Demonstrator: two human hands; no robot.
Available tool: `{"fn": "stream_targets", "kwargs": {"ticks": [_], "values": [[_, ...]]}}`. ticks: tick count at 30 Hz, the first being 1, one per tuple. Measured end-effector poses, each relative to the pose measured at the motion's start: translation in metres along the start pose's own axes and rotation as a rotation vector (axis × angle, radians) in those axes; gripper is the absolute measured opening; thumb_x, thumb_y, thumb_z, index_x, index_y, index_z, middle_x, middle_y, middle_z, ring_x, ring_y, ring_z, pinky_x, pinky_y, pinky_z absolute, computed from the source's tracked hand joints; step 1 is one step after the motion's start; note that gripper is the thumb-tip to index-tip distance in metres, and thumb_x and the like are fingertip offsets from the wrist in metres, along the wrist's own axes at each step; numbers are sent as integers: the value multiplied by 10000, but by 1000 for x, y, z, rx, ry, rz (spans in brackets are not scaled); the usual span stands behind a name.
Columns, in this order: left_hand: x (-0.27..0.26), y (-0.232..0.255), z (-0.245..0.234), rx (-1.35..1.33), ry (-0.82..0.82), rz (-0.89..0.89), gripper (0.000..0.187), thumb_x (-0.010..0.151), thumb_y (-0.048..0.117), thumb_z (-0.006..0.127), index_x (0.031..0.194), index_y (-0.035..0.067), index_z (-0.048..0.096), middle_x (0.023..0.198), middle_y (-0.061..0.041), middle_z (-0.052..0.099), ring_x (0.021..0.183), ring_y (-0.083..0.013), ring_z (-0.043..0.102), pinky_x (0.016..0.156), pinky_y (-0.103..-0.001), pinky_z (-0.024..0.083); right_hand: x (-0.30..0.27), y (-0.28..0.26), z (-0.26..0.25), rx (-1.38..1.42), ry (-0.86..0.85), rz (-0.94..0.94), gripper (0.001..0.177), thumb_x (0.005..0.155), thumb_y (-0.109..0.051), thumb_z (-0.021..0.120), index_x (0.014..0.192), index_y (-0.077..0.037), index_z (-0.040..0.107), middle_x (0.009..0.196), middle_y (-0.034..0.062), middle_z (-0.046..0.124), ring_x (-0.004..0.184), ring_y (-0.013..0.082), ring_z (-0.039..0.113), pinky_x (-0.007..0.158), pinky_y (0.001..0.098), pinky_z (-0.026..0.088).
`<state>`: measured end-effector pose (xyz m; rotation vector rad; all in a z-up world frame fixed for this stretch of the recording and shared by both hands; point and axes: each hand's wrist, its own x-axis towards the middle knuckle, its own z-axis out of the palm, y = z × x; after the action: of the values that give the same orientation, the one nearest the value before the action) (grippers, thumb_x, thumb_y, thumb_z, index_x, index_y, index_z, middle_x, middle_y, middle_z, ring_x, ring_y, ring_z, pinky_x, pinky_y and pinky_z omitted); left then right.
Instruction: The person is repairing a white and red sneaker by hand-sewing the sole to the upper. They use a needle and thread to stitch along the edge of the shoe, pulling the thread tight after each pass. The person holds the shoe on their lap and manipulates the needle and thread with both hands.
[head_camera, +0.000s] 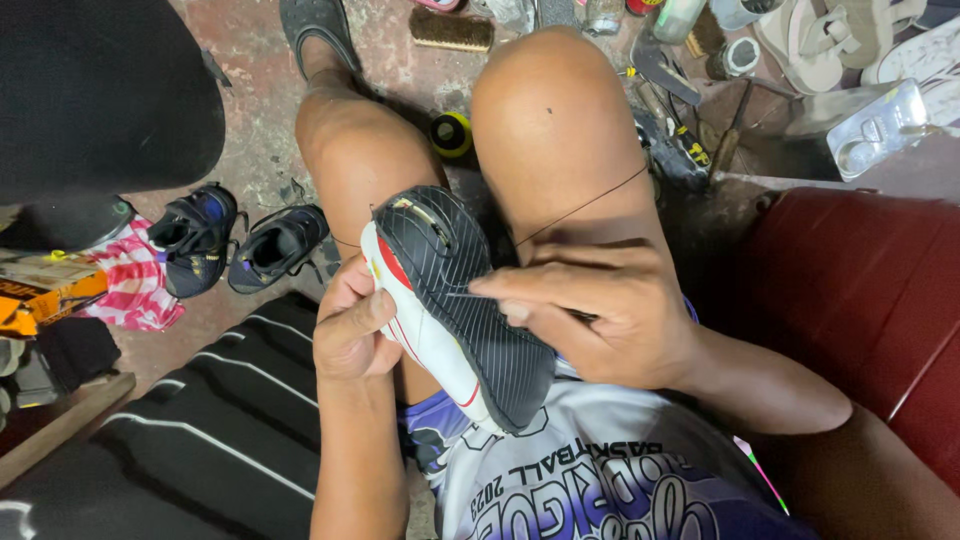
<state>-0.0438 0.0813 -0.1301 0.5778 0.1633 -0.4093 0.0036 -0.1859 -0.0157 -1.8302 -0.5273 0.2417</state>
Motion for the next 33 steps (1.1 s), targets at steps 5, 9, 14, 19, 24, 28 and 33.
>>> {"fn": "stream_targets", "kwargs": {"ticks": [5,9,14,19,24,28,33], "values": [[-2,-1,1,37,8,-9,532,925,164,796,1336,-112,603,1245,-183,700,1151,-262,682,1050,-381,515,7,2,9,-5,-17,-9,314,928,62,658,1221,-28,723,871,79,730,754,136,713,691,271,579],[-4,-2,0,67,10,-15,479,953,155,776,1326,-105,624,1211,-168,719,1085,-233,694,987,-355,531,5,4,11,-17,-13,23,304,940,52,671,1226,-40,720,861,81,720,744,143,709,677,276,572],[-5,4,8,231,42,-45,405,960,133,763,1289,-68,643,1182,-130,731,1055,-209,699,961,-347,543,3,-2,5,-185,-28,36,298,916,6,701,1208,-48,725,845,88,685,727,195,680,659,317,552],[0,4,34,461,112,-111,367,948,88,736,1277,-37,636,1174,-92,721,1070,-167,683,971,-340,546,1,1,-17,-483,-120,-35,333,878,-68,717,1204,-126,754,911,44,710,763,236,704,635,360,565],[12,0,60,625,163,-95,386,942,85,703,1305,-2,607,1178,-62,712,1067,-124,671,954,-312,546,18,16,-40,-435,-218,-88,327,906,-87,716,1222,-172,730,1072,12,740,839,207,721,696,342,597],[18,4,64,712,162,-84,354,940,85,724,1271,-14,644,1127,-57,724,1032,-107,672,934,-290,550,36,17,-47,-585,-302,-187,346,846,-121,734,1190,-163,748,1049,5,745,810,218,724,627,360,574],[22,6,64,730,169,-127,344,925,108,746,1241,-5,665,1063,-44,742,956,-96,687,867,-275,576,56,4,-49,-737,-435,-219,340,802,-124,738,1140,-126,775,876,5,720,677,184,705,528,376,536]]}}
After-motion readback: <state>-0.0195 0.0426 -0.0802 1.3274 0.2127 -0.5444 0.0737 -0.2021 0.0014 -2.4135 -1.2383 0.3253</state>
